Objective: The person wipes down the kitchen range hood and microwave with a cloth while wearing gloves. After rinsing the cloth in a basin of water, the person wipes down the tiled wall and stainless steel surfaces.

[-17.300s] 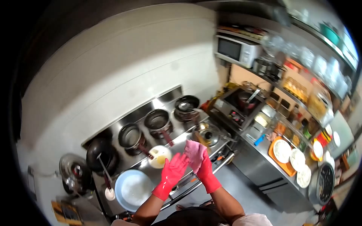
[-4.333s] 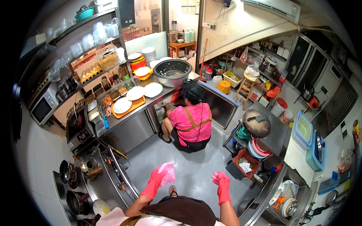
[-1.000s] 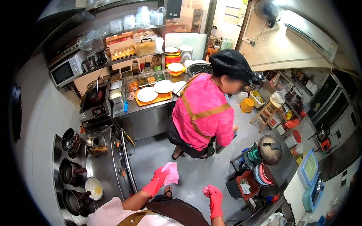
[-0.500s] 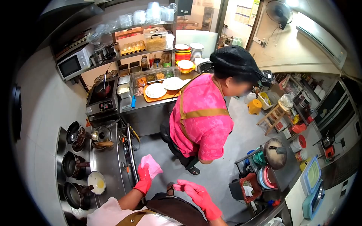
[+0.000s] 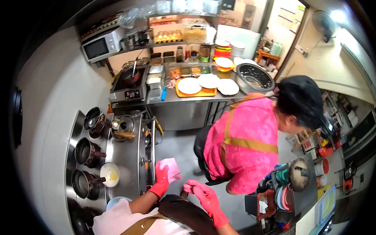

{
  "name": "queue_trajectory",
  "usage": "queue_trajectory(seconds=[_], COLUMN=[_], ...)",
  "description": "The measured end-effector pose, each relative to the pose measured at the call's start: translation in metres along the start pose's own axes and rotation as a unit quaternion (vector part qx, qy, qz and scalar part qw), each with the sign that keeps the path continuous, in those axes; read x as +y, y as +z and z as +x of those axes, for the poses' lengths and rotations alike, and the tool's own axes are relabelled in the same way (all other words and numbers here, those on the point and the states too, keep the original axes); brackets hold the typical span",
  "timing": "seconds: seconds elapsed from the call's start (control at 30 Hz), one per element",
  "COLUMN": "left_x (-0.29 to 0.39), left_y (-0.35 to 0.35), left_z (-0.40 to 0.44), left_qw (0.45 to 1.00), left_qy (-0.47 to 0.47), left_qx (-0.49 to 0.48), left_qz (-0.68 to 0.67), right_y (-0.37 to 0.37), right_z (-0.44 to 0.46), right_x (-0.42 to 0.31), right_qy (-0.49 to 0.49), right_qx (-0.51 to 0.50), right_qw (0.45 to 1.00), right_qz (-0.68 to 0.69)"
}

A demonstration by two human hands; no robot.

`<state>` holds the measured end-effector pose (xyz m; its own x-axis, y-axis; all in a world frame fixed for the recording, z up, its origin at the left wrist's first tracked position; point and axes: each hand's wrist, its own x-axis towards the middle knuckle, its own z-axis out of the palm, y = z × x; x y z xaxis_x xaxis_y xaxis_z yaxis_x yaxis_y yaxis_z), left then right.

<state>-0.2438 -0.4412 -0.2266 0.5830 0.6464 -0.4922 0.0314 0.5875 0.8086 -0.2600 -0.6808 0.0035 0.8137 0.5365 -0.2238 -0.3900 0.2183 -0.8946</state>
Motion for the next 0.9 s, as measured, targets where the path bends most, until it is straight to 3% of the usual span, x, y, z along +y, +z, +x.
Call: queue_trajectory(seconds=[0.07,0.2,0.33,0.47,0.5,0.7,0.83,0.9], left_x=[0.006,-0.001,0.021,0.054,0.042,0.030,0.027,0.030], left_y=[0.004,0.008,0.024,0.056,0.051,0.080,0.131,0.160], left_z=[0.007,0.037,0.043,0.039,0.059,0.090,0.081,0.071], left_qw=[1.000,0.988,0.993,0.997,0.992,0.983,0.963,0.921], left_qy=[0.014,0.133,0.075,0.043,0.078,0.087,0.085,0.169], left_qx=[0.003,-0.042,-0.088,-0.063,-0.095,-0.149,-0.181,-0.254], left_qz=[-0.009,0.064,0.004,-0.032,-0.017,0.064,0.179,0.243], right_y=[0.003,0.003,0.000,-0.010,-0.011,-0.029,-0.058,-0.075], right_z=[0.008,0.028,0.048,0.067,0.069,0.074,0.078,0.087], right_x=[0.000,0.001,0.004,0.018,0.019,0.017,0.020,0.019], right_qy=[-0.001,0.024,0.044,0.022,0.017,0.022,0.033,0.039], right_qx=[0.017,0.046,0.055,0.060,0.069,0.150,0.210,0.239], right_qw=[1.000,0.999,0.997,0.997,0.997,0.986,0.975,0.966], right_qz=[0.000,0.001,0.019,0.042,0.043,0.065,0.068,0.093])
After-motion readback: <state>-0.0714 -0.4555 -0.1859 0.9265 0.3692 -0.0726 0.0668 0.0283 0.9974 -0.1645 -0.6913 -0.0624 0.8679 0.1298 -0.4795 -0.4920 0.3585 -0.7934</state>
